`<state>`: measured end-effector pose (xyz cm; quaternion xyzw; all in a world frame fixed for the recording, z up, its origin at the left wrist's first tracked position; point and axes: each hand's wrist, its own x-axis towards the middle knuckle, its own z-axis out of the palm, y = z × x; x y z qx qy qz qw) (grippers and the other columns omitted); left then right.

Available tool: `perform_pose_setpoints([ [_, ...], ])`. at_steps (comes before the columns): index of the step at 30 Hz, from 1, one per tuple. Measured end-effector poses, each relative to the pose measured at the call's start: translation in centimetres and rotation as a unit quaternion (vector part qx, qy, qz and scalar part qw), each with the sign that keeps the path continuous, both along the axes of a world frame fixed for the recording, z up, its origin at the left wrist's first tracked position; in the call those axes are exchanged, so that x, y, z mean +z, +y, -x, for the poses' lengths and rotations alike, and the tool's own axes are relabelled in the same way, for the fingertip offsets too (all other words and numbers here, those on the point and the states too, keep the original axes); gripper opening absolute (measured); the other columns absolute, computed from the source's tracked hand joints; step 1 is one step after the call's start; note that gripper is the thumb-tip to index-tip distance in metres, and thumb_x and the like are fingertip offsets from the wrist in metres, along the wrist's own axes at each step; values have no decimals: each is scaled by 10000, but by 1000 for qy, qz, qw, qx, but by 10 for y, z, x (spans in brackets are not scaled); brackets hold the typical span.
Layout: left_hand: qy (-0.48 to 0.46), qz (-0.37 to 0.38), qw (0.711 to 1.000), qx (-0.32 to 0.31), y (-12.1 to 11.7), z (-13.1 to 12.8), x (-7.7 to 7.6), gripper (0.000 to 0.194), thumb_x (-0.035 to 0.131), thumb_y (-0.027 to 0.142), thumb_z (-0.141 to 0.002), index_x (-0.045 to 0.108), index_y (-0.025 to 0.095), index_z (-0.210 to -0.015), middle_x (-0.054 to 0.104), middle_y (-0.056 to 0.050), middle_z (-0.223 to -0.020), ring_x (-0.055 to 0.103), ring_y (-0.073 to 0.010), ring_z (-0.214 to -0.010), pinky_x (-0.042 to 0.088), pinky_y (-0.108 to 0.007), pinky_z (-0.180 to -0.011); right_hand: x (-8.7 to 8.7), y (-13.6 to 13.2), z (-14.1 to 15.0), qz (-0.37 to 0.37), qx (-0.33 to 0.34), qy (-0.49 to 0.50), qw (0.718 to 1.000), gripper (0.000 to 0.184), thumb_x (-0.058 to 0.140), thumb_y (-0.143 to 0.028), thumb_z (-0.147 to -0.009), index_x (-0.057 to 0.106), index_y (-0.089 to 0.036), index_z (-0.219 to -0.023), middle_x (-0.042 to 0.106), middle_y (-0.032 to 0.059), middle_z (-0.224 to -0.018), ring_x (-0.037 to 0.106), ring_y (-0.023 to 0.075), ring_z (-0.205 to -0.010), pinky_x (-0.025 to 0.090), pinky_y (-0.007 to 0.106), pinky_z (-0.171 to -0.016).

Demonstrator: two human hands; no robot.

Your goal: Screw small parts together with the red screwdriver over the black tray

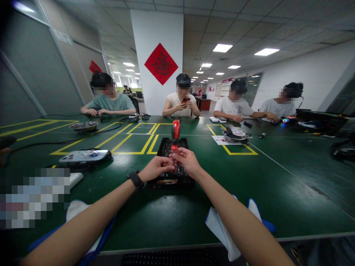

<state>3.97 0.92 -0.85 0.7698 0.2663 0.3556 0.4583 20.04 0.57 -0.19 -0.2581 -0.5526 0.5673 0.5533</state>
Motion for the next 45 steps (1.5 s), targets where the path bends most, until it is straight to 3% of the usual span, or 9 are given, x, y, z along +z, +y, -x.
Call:
perform_pose_setpoints([
  [7, 2, -8, 1000, 4, 3, -1, -3, 299, 645, 336, -664, 623, 92, -837, 644, -55, -752, 569, -113, -656, 445, -230, -628, 0, 0, 1, -13, -13, -8, 1000, 286, 698, -247, -620, 562, -179, -862, 582, -16, -669, 536, 97, -564, 418, 218, -487],
  [15, 28, -28, 999, 2, 1, -1, -2, 267, 625, 347, -682, 587, 93, -752, 592, -22, -668, 520, -87, -589, 413, -196, -553, -2, 1, 2, -17, -30, 4, 999, 269, 720, -192, -584, 583, -161, -813, 550, -25, -697, 512, 69, -636, 432, 200, -613],
  [20, 34, -45, 998, -13, 0, 0, 0, 254, 566, 333, -739, 592, 87, -794, 611, -47, -722, 548, -111, -654, 429, -215, -613, 0, 1, 2, 2, -11, 14, 1000, 284, 702, -260, -611, 572, -171, -848, 551, -23, -674, 505, 80, -589, 433, 204, -523],
  [24, 31, -44, 998, -41, 0, 1, 1, 244, 535, 303, -766, 603, 87, -859, 635, -65, -813, 575, -142, -750, 442, -249, -705, 4, -2, -1, 19, 43, 18, 999, 244, 628, -336, -697, 581, -154, -853, 612, 47, -815, 550, 113, -662, 443, 223, -509],
  [29, 21, -44, 997, -67, -2, 1, 5, 226, 516, 285, -780, 609, 96, -861, 638, -58, -821, 576, -134, -748, 435, -239, -716, 6, -3, -3, 22, 73, 24, 997, 288, 641, -312, -691, 601, -157, -930, 622, 76, -948, 572, 138, -760, 459, 237, -551],
  [40, 6, -2, 1000, -27, 3, 1, -2, 260, 583, 337, -727, 608, 93, -816, 632, -52, -760, 568, -114, -686, 442, -225, -656, 1, -1, -1, 23, 4, 29, 999, 227, 693, -236, -633, 611, -154, -829, 644, 29, -771, 586, 100, -666, 444, 219, -589],
  [45, 3, 2, 1000, -22, 3, 0, -3, 284, 634, 338, -678, 600, 92, -816, 625, -44, -740, 560, -101, -656, 444, -222, -641, 1, -2, 1, 10, -7, 24, 1000, 256, 697, -222, -624, 582, -166, -845, 611, 1, -719, 541, 79, -577, 409, 197, -501],
])
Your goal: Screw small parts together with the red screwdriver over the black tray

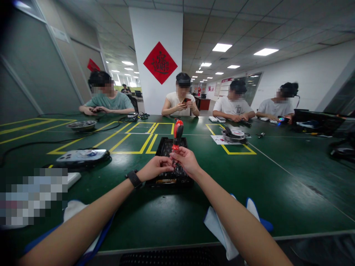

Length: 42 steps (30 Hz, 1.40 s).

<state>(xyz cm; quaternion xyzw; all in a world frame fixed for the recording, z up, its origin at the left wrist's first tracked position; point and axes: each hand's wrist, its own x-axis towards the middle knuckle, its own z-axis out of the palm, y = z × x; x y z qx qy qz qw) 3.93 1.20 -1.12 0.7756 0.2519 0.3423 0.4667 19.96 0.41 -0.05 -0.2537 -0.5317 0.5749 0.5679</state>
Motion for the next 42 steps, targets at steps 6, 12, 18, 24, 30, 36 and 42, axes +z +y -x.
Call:
perform_pose_setpoints([
  [6, 10, -1, 1000, 3, -1, -1, 1, 286, 653, 338, -655, 585, 93, -786, 612, -32, -703, 556, -97, -637, 451, -225, -629, -2, 2, 2, -18, -21, 6, 1000, 242, 712, -207, -595, 573, -169, -790, 543, -38, -651, 419, 31, -472, 298, 158, -393],
  [12, 20, -21, 1000, -6, -3, 0, 3, 260, 606, 334, -705, 584, 95, -805, 611, -35, -714, 555, -101, -644, 441, -214, -615, -1, 1, 4, -10, -18, 21, 1000, 261, 722, -203, -582, 576, -179, -797, 542, -37, -678, 464, 50, -537, 377, 177, -475],
  [18, 26, -27, 999, -32, -2, 1, 3, 256, 568, 317, -742, 600, 95, -865, 646, -75, -828, 594, -138, -753, 455, -249, -710, 4, -2, -1, 6, 47, -8, 999, 179, 633, -282, -699, 599, -155, -820, 619, 30, -793, 539, 90, -634, 421, 209, -530],
  [24, 18, -25, 998, -58, -1, 2, 4, 230, 530, 273, -774, 611, 91, -890, 647, -88, -870, 598, -149, -786, 457, -264, -738, 8, -2, -7, 4, 108, -10, 994, 242, 623, -272, -712, 628, -158, -925, 628, 63, -927, 573, 122, -801, 453, 256, -725],
  [30, -4, -4, 998, -58, 1, 2, 1, 242, 548, 277, -762, 616, 90, -900, 648, -89, -885, 597, -152, -810, 457, -275, -762, 5, -1, -5, 6, 70, -11, 997, 245, 643, -250, -691, 635, -164, -921, 639, 28, -782, 572, 97, -668, 466, 229, -619],
  [36, -8, 9, 999, -31, 0, 1, 0, 270, 597, 308, -721, 614, 91, -881, 646, -76, -851, 590, -132, -755, 458, -252, -714, -1, 2, -1, 10, 11, -12, 1000, 250, 685, -223, -639, 640, -156, -876, 658, 38, -771, 579, 95, -615, 462, 215, -556],
  [42, 4, 5, 1000, -18, -2, 1, 3, 283, 627, 331, -688, 613, 90, -834, 634, -43, -757, 563, -101, -655, 439, -215, -628, -2, 1, 1, -6, -17, -14, 1000, 269, 715, -215, -591, 610, -162, -834, 633, 20, -765, 589, 115, -643, 450, 208, -497],
])
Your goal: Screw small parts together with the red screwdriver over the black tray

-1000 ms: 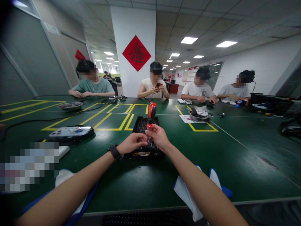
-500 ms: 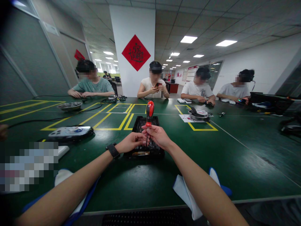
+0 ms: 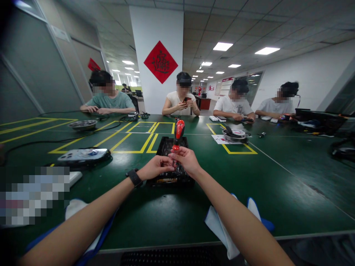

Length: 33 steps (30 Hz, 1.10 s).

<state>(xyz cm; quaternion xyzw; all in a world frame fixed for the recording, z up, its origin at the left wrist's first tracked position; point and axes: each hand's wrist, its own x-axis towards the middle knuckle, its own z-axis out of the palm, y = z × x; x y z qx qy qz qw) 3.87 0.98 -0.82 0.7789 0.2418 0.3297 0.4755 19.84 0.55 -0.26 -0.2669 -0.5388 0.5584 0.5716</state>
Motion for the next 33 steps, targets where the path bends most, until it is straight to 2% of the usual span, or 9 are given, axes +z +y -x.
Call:
perform_pose_setpoints([
  [5, -1, 5, 1000, -9, 0, 1, 0, 300, 602, 329, -713, 608, 90, -894, 650, -71, -817, 583, -125, -721, 444, -231, -675, 3, -2, 0, -11, -9, 2, 1000, 248, 707, -224, -604, 579, -165, -809, 614, 1, -733, 569, 95, -630, 449, 200, -528],
  [10, 3, -4, 1000, -7, -2, 1, 3, 275, 555, 329, -749, 614, 93, -878, 658, -69, -802, 595, -140, -738, 446, -236, -681, 11, -8, 0, -10, 18, 4, 1000, 294, 609, -351, -707, 540, -178, -935, 618, 31, -776, 574, 124, -674, 439, 216, -514],
  [13, 15, -37, 999, 5, -2, 2, 5, 258, 532, 307, -767, 621, 99, -890, 661, -66, -809, 598, -150, -765, 448, -248, -711, 18, -11, -1, -17, -3, 9, 1000, 345, 534, -429, -747, 511, -200, -1004, 611, 22, -746, 586, 141, -681, 458, 249, -557],
  [17, 61, -144, 982, 106, 3, 9, 11, 227, 515, 268, -776, 642, 144, -918, 659, -62, -862, 589, -161, -792, 440, -262, -733, 24, -9, -5, -68, -106, -3, 992, 360, 464, -468, -773, 522, -200, -1005, 615, 27, -773, 588, 152, -717, 466, 274, -627],
  [20, 97, -251, 937, 224, 8, 17, 15, 194, 509, 249, -777, 661, 198, -886, 648, -45, -872, 562, -170, -830, 412, -284, -783, 23, -7, -7, -110, -197, -39, 973, 290, 512, -440, -746, 569, -194, -888, 616, 28, -852, 562, 133, -692, 449, 245, -585],
  [23, 112, -303, 896, 306, 13, 23, 15, 187, 506, 243, -777, 657, 219, -884, 637, -35, -865, 534, -180, -863, 392, -307, -817, 20, -5, -7, -121, -227, -79, 963, 276, 544, -431, -723, 576, -189, -851, 595, 3, -691, 510, 106, -540, 415, 234, -507],
  [28, 102, -306, 851, 414, 26, 28, -2, 193, 520, 158, -734, 626, 195, -891, 603, -42, -914, 509, -185, -911, 383, -328, -848, 14, -3, -10, -151, -289, -146, 934, 319, 644, -400, -633, 570, -163, -834, 598, 11, -665, 535, 130, -567, 439, 270, -581],
  [31, 103, -263, 861, 423, 37, 31, -15, 196, 510, 129, -713, 624, 180, -863, 600, -42, -872, 525, -169, -842, 411, -316, -802, 8, 0, -13, -172, -311, -207, 912, 319, 666, -401, -601, 591, -156, -791, 615, 28, -694, 544, 149, -623, 435, 291, -642],
  [33, 104, -228, 877, 411, 42, 32, -23, 199, 500, 117, -705, 626, 171, -849, 605, -40, -846, 533, -156, -797, 427, -303, -766, 5, 2, -13, -170, -299, -225, 911, 324, 660, -406, -605, 598, -155, -801, 621, 34, -707, 545, 155, -633, 434, 296, -647],
])
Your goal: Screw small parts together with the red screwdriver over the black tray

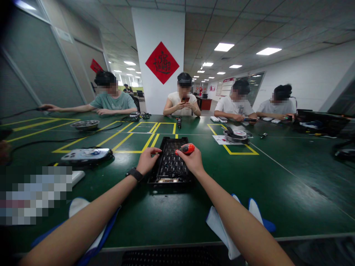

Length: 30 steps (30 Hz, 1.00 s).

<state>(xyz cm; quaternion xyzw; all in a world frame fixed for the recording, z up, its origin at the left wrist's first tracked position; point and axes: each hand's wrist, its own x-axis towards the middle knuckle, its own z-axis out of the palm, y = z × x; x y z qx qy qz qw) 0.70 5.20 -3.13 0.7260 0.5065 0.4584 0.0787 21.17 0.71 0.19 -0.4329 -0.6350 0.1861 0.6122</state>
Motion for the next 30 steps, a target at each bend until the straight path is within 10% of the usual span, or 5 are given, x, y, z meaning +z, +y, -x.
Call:
perform_pose_setpoints([
  [18, 5, 20, 999, -27, -2, -6, -6, 261, 413, 64, -685, 639, 172, -759, 607, -34, -801, 535, -151, -781, 425, -304, -768, 0, -3, 2, -14, 25, -33, 999, 293, 646, -374, -623, 597, -172, -829, 617, 36, -793, 547, 161, -708, 429, 306, -705],
  [30, -42, 43, 998, -32, 3, -5, -10, 232, 543, 186, -689, 602, 145, -909, 618, -58, -862, 560, -144, -780, 446, -291, -741, -2, 11, -3, 36, 39, 198, 979, 325, 644, -395, -631, 602, -131, -816, 637, 38, -625, 587, 143, -537, 489, 281, -549],
])
